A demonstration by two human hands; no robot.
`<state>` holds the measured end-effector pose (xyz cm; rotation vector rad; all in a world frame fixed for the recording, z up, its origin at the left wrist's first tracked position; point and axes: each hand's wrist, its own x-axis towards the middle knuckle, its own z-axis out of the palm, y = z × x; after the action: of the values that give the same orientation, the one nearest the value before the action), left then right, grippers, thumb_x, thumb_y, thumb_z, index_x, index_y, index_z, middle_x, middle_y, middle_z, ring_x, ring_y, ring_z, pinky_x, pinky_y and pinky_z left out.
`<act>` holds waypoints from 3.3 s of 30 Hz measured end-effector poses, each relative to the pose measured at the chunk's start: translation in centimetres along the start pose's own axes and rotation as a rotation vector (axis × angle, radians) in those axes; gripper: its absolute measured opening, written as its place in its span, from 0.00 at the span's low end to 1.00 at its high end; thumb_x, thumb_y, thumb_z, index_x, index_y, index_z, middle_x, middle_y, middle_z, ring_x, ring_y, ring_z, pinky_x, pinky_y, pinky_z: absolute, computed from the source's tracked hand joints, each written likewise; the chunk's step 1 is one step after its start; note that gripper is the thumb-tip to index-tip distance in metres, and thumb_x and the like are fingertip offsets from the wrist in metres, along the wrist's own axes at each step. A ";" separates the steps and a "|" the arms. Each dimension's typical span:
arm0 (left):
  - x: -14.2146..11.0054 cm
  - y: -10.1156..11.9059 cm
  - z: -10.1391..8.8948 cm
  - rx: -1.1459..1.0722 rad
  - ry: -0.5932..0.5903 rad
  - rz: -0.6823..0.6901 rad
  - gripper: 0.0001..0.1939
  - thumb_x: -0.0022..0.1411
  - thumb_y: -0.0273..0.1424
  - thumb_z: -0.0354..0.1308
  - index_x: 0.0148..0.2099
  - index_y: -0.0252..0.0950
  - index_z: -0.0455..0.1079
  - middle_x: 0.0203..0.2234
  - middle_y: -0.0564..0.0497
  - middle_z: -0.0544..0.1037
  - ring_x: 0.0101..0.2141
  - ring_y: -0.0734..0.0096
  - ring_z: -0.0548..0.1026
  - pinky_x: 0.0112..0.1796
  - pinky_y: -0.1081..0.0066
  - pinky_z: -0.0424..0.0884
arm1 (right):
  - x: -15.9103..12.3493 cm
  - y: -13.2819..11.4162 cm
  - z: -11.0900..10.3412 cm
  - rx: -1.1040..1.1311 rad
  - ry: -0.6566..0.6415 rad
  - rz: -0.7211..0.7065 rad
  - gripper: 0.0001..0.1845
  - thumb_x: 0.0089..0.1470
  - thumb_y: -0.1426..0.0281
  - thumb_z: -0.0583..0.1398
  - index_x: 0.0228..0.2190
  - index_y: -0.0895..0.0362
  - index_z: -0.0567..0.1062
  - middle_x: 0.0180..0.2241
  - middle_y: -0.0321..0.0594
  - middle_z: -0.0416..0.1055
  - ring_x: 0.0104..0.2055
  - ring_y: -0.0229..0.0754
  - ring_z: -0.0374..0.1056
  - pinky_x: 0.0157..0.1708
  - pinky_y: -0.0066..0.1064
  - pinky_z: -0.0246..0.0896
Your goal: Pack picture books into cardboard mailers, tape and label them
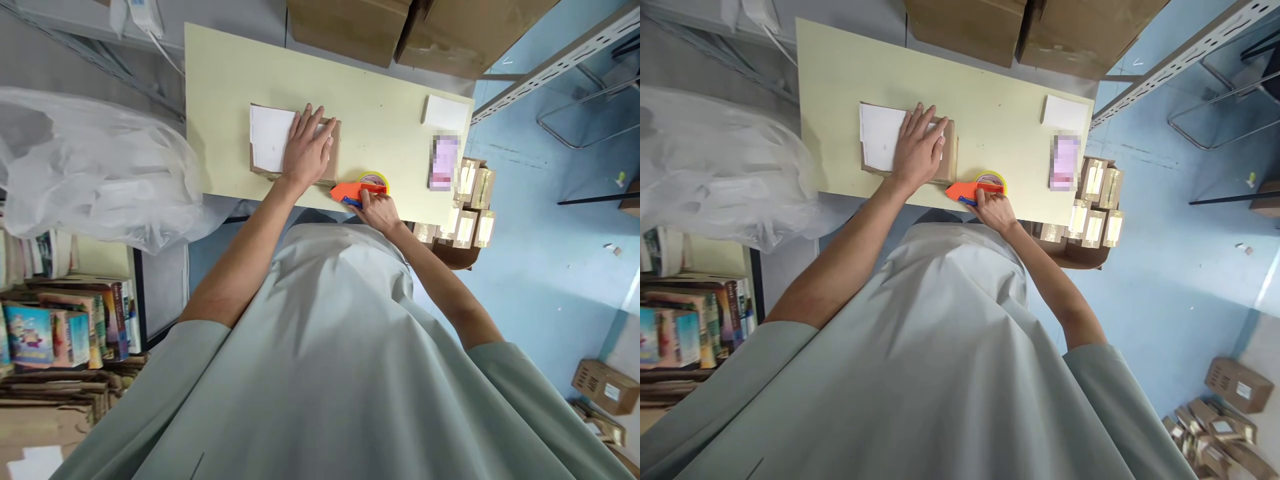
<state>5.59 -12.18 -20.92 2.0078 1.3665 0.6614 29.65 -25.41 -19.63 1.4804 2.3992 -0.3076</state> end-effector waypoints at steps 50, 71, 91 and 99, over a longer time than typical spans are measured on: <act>-3.7 4.8 -2.1 0.159 -0.124 -0.185 0.21 0.81 0.33 0.43 0.61 0.40 0.77 0.74 0.39 0.71 0.79 0.58 0.60 0.80 0.50 0.55 | 9.9 7.0 -6.6 0.047 -0.108 -0.262 0.31 0.73 0.79 0.38 0.69 0.77 0.62 0.48 0.66 0.82 0.47 0.58 0.77 0.53 0.48 0.59; -2.9 4.0 -1.9 0.235 -0.184 -0.190 0.32 0.84 0.43 0.39 0.77 0.37 0.68 0.81 0.39 0.60 0.83 0.55 0.38 0.81 0.40 0.37 | 8.3 -3.8 -5.3 0.284 -0.167 -0.516 0.32 0.67 0.86 0.42 0.63 0.76 0.73 0.47 0.64 0.82 0.42 0.55 0.79 0.42 0.45 0.66; -3.1 3.5 -1.5 0.174 -0.192 -0.223 0.30 0.82 0.41 0.45 0.78 0.41 0.68 0.80 0.41 0.61 0.83 0.54 0.42 0.81 0.38 0.35 | 9.9 9.1 -6.6 0.134 -0.177 -0.128 0.30 0.75 0.77 0.38 0.67 0.77 0.64 0.47 0.67 0.82 0.46 0.57 0.78 0.50 0.45 0.59; -3.6 4.6 -2.0 0.160 -0.248 -0.150 0.30 0.81 0.44 0.45 0.74 0.42 0.72 0.78 0.41 0.66 0.82 0.53 0.48 0.81 0.40 0.37 | 10.7 8.5 -7.6 0.144 -0.151 -0.251 0.34 0.71 0.81 0.40 0.71 0.76 0.63 0.50 0.67 0.82 0.51 0.62 0.81 0.55 0.54 0.63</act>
<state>5.87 -16.41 -16.38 2.0065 1.4372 0.2328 31.65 -10.26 -16.68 1.1627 2.4829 -0.6370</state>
